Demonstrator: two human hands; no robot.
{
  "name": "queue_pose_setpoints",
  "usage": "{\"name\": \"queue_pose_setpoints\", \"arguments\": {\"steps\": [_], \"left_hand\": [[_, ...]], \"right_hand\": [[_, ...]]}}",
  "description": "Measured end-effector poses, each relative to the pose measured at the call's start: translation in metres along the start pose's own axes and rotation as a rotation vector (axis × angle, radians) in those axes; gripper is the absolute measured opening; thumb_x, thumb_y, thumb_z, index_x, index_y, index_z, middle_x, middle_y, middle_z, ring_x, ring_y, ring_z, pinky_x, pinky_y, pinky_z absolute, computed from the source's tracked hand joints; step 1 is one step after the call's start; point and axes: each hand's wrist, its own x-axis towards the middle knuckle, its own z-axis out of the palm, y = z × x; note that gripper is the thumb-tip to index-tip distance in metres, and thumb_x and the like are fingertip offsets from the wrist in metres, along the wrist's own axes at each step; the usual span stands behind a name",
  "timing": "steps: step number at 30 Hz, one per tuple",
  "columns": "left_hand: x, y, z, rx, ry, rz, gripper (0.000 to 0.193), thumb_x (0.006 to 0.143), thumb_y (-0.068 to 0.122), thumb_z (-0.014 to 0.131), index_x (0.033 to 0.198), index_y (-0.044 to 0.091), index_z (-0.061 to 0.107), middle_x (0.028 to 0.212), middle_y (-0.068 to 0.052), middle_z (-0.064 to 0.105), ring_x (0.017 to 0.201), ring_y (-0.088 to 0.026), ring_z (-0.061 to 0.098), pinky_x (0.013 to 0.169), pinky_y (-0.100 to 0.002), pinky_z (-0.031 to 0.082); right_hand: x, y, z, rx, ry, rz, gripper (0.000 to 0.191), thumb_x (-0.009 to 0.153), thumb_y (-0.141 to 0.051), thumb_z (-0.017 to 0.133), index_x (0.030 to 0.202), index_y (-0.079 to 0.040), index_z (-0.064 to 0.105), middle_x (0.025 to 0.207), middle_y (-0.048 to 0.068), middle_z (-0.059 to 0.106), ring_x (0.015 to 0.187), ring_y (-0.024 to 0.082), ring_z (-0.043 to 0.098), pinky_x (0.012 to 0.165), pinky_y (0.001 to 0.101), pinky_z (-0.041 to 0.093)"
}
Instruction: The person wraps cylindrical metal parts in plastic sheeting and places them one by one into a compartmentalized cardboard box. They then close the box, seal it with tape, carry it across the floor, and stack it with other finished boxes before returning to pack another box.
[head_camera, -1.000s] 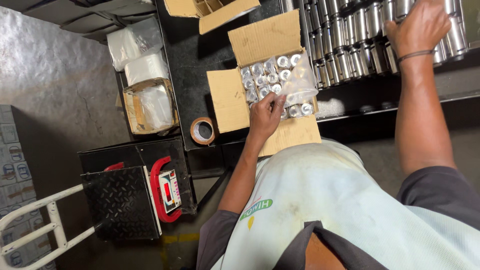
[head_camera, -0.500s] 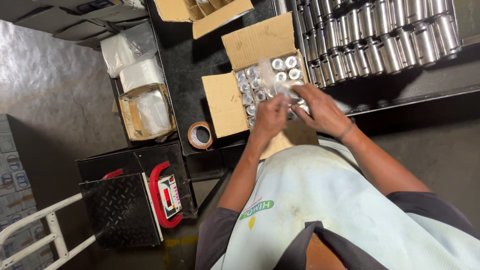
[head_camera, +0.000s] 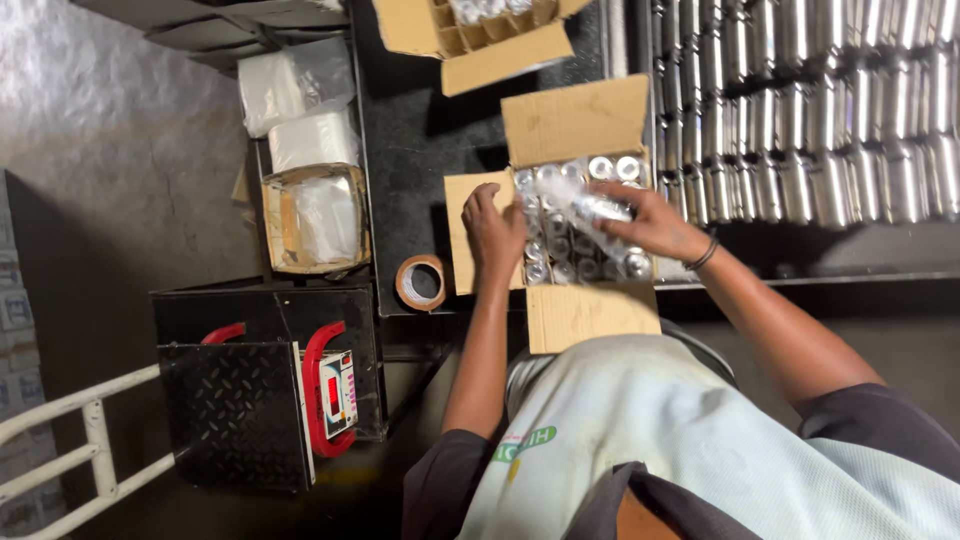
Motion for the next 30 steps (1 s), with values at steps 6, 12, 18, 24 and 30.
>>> {"name": "queue_pose_setpoints", "arguments": {"steps": [6, 12, 18, 24, 30], "left_hand": [[0.012, -0.005, 0.042, 0.071, 0.158, 0.004, 0.056, 0.094, 0.035, 0.067, 0.137, 0.006, 0.046, 0.143, -0.022, 0.047, 0.132, -0.043, 0.043, 0.106, -0.057, 0.032], [0.007, -0.002, 0.035, 0.034, 0.181, -0.050, 0.048, 0.100, 0.036, 0.061, 0.139, 0.009, 0.050, 0.144, -0.016, 0.050, 0.134, -0.038, 0.047, 0.104, -0.055, 0.035], [0.009, 0.002, 0.031, 0.016, 0.158, -0.071, 0.048, 0.100, 0.037, 0.059, 0.140, 0.011, 0.051, 0.144, -0.015, 0.051, 0.134, -0.036, 0.049, 0.103, -0.054, 0.038], [0.008, -0.002, 0.034, 0.024, 0.141, -0.098, 0.050, 0.101, 0.038, 0.059, 0.140, 0.009, 0.049, 0.145, -0.017, 0.050, 0.134, -0.038, 0.048, 0.102, -0.059, 0.038], [0.010, -0.005, 0.040, 0.008, 0.022, -0.170, 0.054, 0.096, 0.034, 0.061, 0.143, 0.012, 0.049, 0.143, -0.016, 0.052, 0.132, -0.038, 0.048, 0.103, -0.062, 0.037]], "right_hand": [[0.096, -0.100, -0.035, 0.032, 0.347, -0.657, 0.046, 0.102, -0.006, 0.076, 0.134, -0.002, 0.044, 0.133, 0.013, 0.052, 0.123, 0.024, 0.066, 0.102, 0.0380, 0.060], [0.252, -0.137, -0.002, -0.071, 0.575, -0.807, 0.044, 0.103, -0.005, 0.071, 0.141, -0.003, 0.050, 0.125, 0.019, 0.065, 0.114, 0.028, 0.070, 0.096, 0.0393, 0.062], [0.307, -0.148, 0.004, -0.692, 0.095, -0.351, 0.069, 0.080, -0.020, 0.084, 0.140, -0.008, 0.053, 0.098, 0.028, 0.072, 0.085, 0.043, 0.069, 0.085, 0.0473, 0.054], [0.247, -0.120, -0.021, -0.332, 0.345, -0.582, 0.044, 0.091, -0.003, 0.069, 0.134, -0.001, 0.059, 0.108, 0.023, 0.072, 0.093, 0.036, 0.072, 0.084, 0.0431, 0.058], [0.104, -0.050, -0.004, -0.551, 0.752, -0.676, 0.018, 0.090, -0.008, 0.069, 0.107, -0.002, 0.068, 0.114, 0.017, 0.071, 0.108, 0.036, 0.064, 0.097, 0.0475, 0.047]]}}
